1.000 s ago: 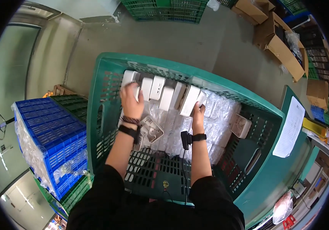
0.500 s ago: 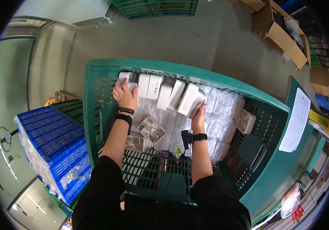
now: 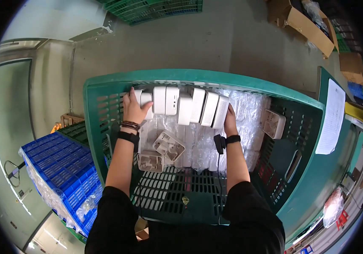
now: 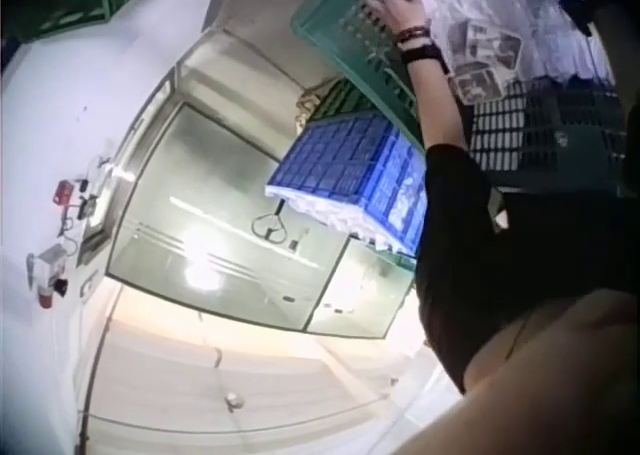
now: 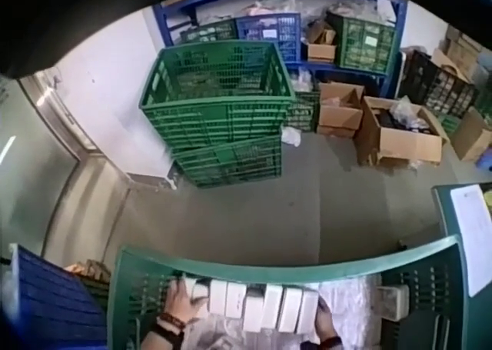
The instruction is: The person carries several white plastic housings from a crate to a workbench and lays them out in a row. They then pick up small white components from plastic bags and press them into the interior of each housing.
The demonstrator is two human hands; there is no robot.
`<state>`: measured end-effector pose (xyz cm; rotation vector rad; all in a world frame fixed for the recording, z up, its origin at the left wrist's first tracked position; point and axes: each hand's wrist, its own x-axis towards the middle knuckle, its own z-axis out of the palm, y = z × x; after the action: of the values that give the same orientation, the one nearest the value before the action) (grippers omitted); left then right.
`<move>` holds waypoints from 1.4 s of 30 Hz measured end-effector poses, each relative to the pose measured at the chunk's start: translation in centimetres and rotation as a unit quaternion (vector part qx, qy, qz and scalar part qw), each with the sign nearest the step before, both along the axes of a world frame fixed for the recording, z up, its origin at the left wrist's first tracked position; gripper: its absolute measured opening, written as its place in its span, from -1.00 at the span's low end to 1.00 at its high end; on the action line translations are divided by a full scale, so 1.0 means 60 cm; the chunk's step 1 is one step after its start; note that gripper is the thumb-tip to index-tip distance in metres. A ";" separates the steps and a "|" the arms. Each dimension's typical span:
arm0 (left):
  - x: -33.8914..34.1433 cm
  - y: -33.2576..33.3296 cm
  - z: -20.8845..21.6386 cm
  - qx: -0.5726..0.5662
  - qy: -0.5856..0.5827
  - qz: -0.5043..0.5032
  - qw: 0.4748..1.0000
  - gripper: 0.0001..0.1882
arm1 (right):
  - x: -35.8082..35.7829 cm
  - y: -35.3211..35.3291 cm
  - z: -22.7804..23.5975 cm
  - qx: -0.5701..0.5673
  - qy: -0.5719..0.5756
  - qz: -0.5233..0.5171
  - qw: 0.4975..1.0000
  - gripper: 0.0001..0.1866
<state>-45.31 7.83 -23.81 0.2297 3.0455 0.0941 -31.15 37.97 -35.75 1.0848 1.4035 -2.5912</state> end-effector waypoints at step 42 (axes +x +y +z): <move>0.083 -0.061 0.035 0.715 -0.342 0.259 0.552 -0.49 | 0.067 0.061 0.225 -0.117 0.104 -0.020 0.988 -0.48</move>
<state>-40.35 4.19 -21.74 -0.5197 1.4122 2.0305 -27.14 41.65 -22.27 0.8426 1.0774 -2.8765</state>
